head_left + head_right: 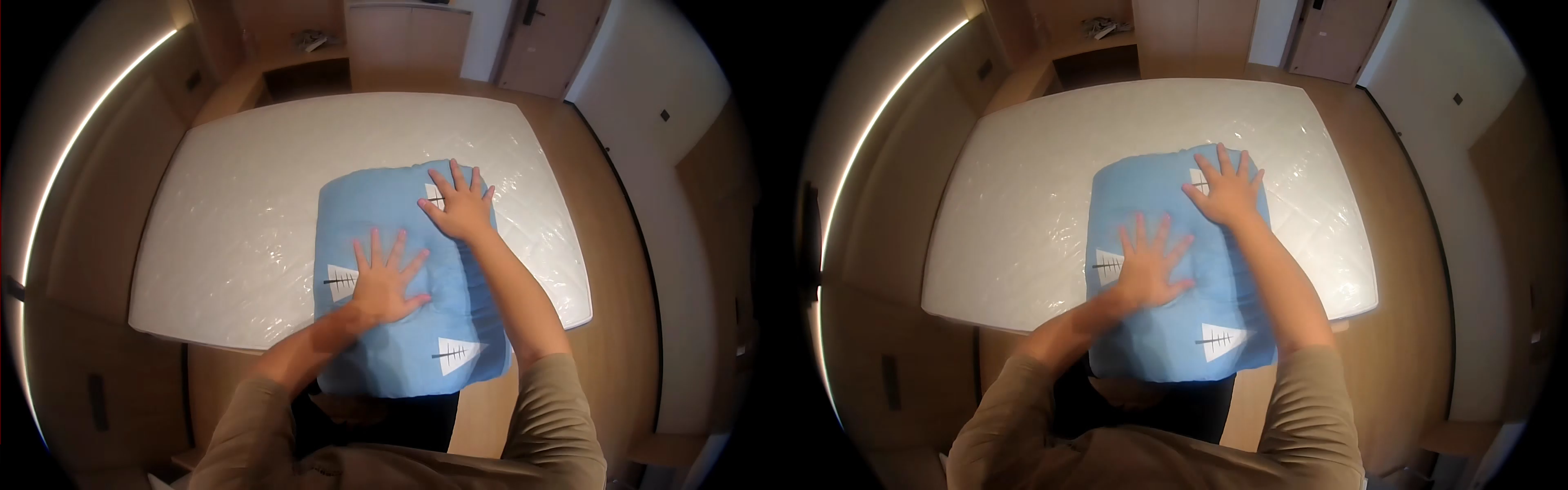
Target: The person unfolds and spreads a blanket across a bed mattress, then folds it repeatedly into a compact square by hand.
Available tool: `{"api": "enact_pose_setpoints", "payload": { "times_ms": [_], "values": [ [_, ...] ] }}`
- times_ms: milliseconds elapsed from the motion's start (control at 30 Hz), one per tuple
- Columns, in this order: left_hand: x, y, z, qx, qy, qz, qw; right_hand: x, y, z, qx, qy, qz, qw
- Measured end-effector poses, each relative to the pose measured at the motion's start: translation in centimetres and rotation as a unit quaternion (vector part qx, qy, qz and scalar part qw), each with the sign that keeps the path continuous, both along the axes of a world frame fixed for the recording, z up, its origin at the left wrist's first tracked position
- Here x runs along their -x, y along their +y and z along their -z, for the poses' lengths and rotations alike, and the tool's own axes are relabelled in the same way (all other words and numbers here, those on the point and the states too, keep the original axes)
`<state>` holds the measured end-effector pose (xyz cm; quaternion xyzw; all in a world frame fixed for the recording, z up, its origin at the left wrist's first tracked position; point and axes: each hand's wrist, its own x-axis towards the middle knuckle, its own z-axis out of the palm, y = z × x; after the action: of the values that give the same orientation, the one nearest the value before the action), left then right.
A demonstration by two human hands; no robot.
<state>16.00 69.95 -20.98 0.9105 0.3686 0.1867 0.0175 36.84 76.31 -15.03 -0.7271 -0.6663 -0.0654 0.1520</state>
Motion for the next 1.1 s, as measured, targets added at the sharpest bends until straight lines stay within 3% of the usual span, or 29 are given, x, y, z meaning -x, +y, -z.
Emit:
{"api": "enact_pose_setpoints", "payload": {
  "times_ms": [167, 367, 667, 867, 967, 1100],
  "values": [
    [-0.4, -0.3, 1.2, 0.046, -0.022, -0.001, 0.999, -2.1, 2.4, 5.6, 0.053, 0.065, 0.043, 0.996],
    [-0.5, -0.3, 3.0, 0.067, -0.059, 0.015, 0.996, -2.1, 2.0, 12.2, -0.078, 0.083, 0.053, 0.992],
    [-0.9, -0.2, 3.0, 0.044, -0.019, -0.012, 0.999, -2.4, 2.1, 12.6, -0.167, 0.131, 0.020, 0.977],
    [-0.7, 0.1, 1.9, 0.066, -0.023, 0.003, 0.998, -2.5, 1.6, 11.4, -0.158, 0.101, 0.016, 0.982],
    [-1.1, 0.4, 1.9, 0.066, -0.028, 0.007, 0.997, -3.1, -0.4, 9.2, -0.127, 0.115, 0.008, 0.985],
    [-1.7, 0.0, 1.2, 0.057, -0.017, -0.007, 0.998, -2.1, -11.5, 8.8, -0.009, 0.137, 0.071, 0.988]
  ]
}}
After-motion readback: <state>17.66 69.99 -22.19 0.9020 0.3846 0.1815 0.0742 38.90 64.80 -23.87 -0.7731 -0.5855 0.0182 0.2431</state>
